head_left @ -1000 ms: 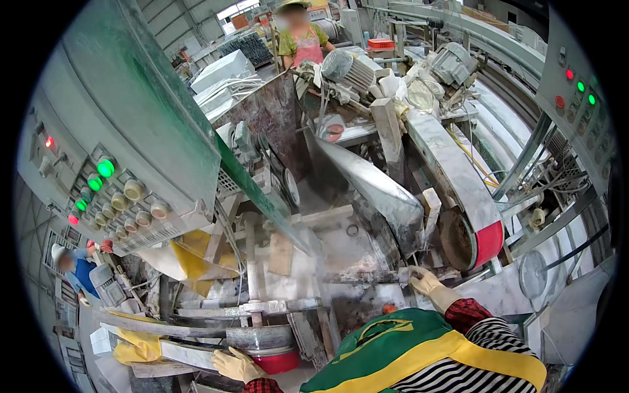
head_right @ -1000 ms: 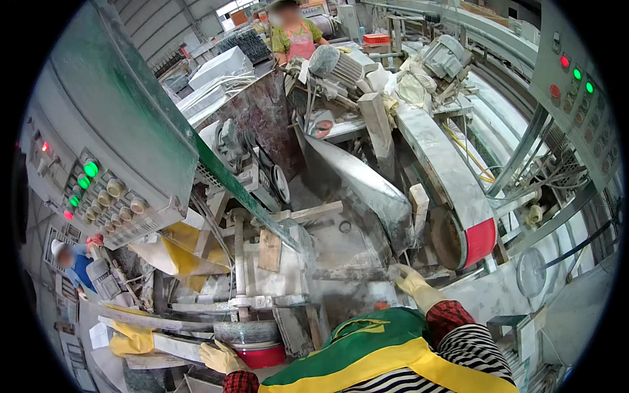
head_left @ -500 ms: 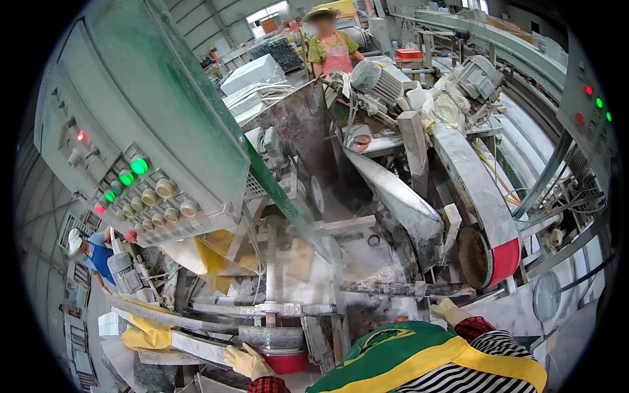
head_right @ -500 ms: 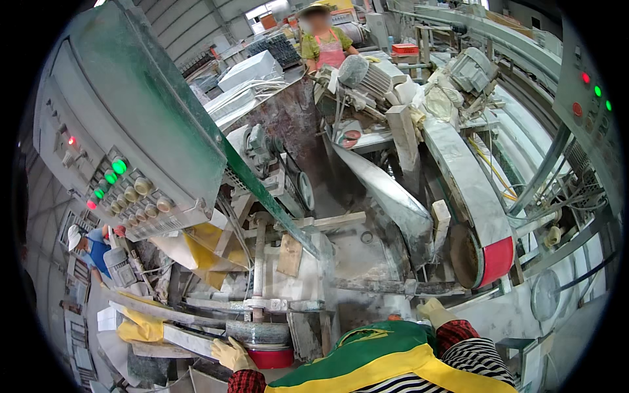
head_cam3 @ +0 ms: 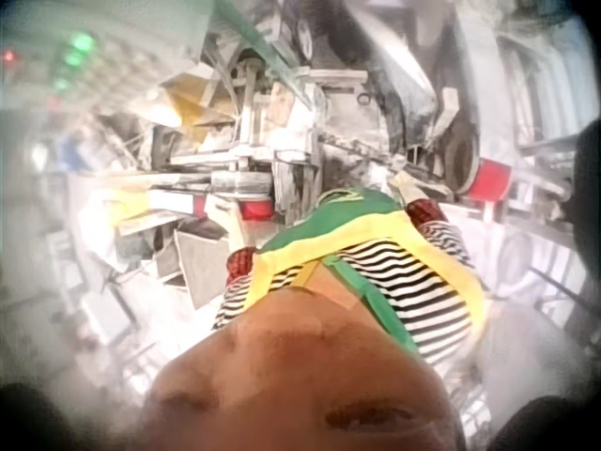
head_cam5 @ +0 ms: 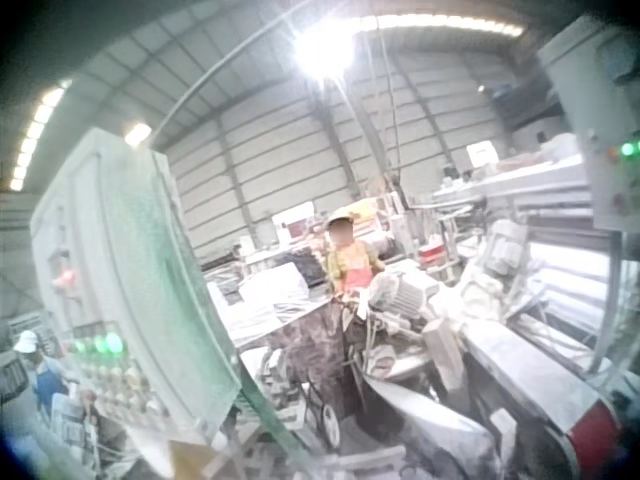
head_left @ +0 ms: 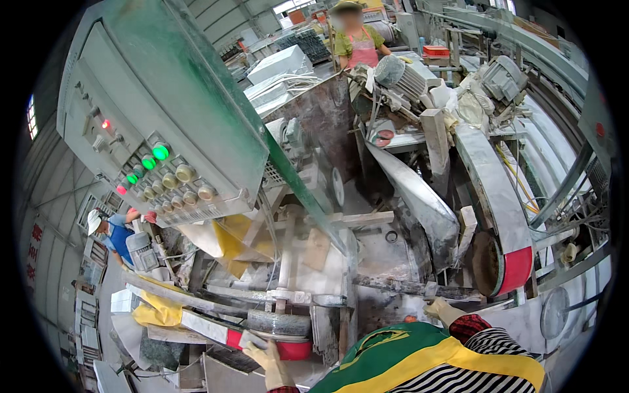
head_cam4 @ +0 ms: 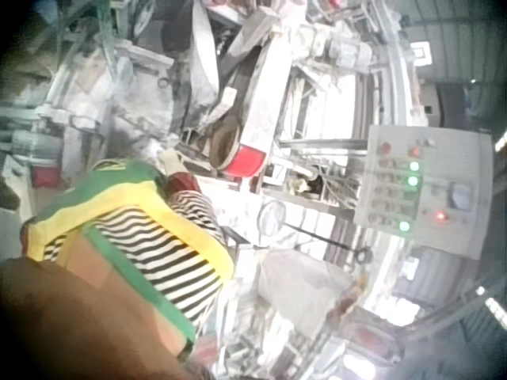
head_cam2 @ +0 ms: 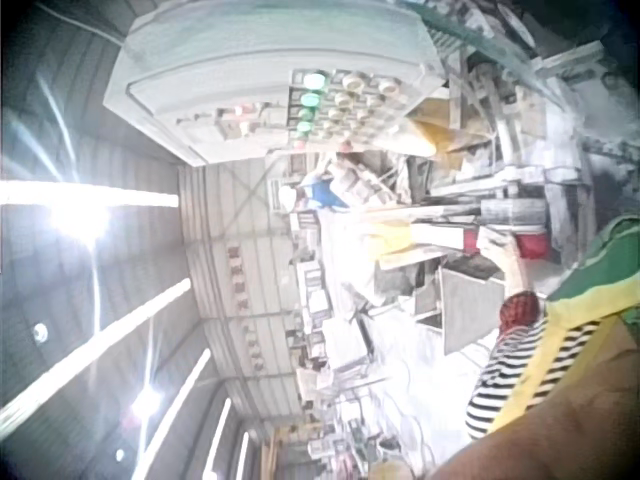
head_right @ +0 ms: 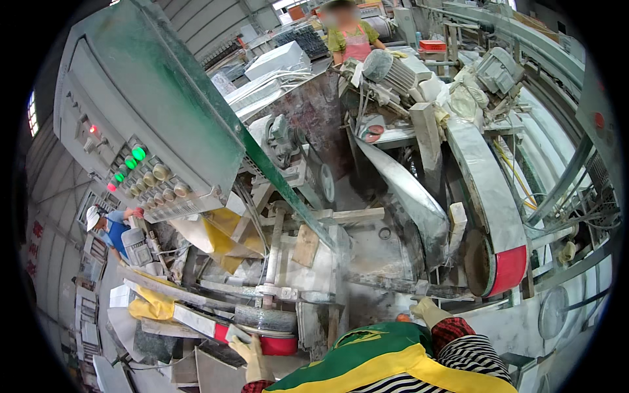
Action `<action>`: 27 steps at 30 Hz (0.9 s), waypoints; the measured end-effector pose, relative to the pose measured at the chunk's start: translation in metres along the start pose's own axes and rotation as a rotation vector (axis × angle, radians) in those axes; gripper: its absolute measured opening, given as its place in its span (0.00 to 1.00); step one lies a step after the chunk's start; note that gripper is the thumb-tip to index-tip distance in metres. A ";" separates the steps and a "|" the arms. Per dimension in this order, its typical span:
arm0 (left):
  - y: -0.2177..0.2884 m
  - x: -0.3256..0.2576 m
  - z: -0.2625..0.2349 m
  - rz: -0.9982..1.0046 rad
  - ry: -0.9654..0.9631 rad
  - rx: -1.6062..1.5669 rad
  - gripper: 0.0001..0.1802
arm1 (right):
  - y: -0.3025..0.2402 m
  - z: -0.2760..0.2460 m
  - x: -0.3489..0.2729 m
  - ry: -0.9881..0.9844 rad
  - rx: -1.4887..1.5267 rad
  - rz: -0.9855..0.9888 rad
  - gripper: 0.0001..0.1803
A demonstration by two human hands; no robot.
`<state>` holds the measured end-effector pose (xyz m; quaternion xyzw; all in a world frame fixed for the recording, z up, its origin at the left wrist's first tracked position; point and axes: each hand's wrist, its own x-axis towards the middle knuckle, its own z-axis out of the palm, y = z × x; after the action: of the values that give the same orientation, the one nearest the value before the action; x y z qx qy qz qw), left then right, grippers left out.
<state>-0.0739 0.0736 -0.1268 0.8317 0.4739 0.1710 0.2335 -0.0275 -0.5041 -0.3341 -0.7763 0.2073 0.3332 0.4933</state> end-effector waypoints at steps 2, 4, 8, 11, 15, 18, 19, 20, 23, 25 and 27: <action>0.001 -0.027 -0.003 0.053 -0.064 -0.026 0.55 | -0.004 0.008 -0.002 -0.045 0.105 0.027 0.29; 0.006 -0.045 -0.010 0.047 -0.152 -0.027 0.59 | -0.015 0.015 0.000 -0.142 0.255 0.065 0.31; 0.008 -0.057 0.004 -0.067 -0.238 -0.554 0.52 | -0.049 0.050 0.032 -0.418 0.593 -0.136 0.29; 0.069 -0.073 -0.010 -0.027 -0.571 -0.641 0.48 | -0.130 0.083 0.017 -0.468 0.441 -0.391 0.30; 0.149 -0.120 -0.005 0.589 -0.543 -0.649 0.46 | -0.280 0.095 -0.116 -0.709 0.565 -0.361 0.39; 0.189 -0.137 0.007 0.994 -0.546 -0.448 0.43 | -0.303 0.109 -0.137 -0.417 0.415 -0.599 0.41; 0.189 -0.141 0.009 0.987 -0.565 -0.510 0.43 | -0.295 0.117 -0.123 -0.330 0.404 -0.673 0.40; 0.190 -0.140 0.007 1.020 -0.640 -0.529 0.43 | -0.286 0.121 -0.108 -0.222 0.391 -0.741 0.39; 0.201 -0.115 -0.014 1.289 -0.637 -0.270 0.42 | -0.269 0.054 -0.118 -0.146 0.695 -0.788 0.38; 0.168 -0.068 -0.004 1.152 -0.497 -0.223 0.35 | -0.219 0.011 -0.102 0.215 0.604 -0.756 0.40; 0.137 -0.036 -0.010 0.731 -0.336 -0.350 0.29 | -0.179 -0.033 -0.093 0.301 0.774 -0.764 0.41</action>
<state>0.0000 -0.0158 -0.0453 0.9090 0.0676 0.1823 0.3688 0.0352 -0.4584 -0.1447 -0.5978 0.0866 -0.0835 0.7926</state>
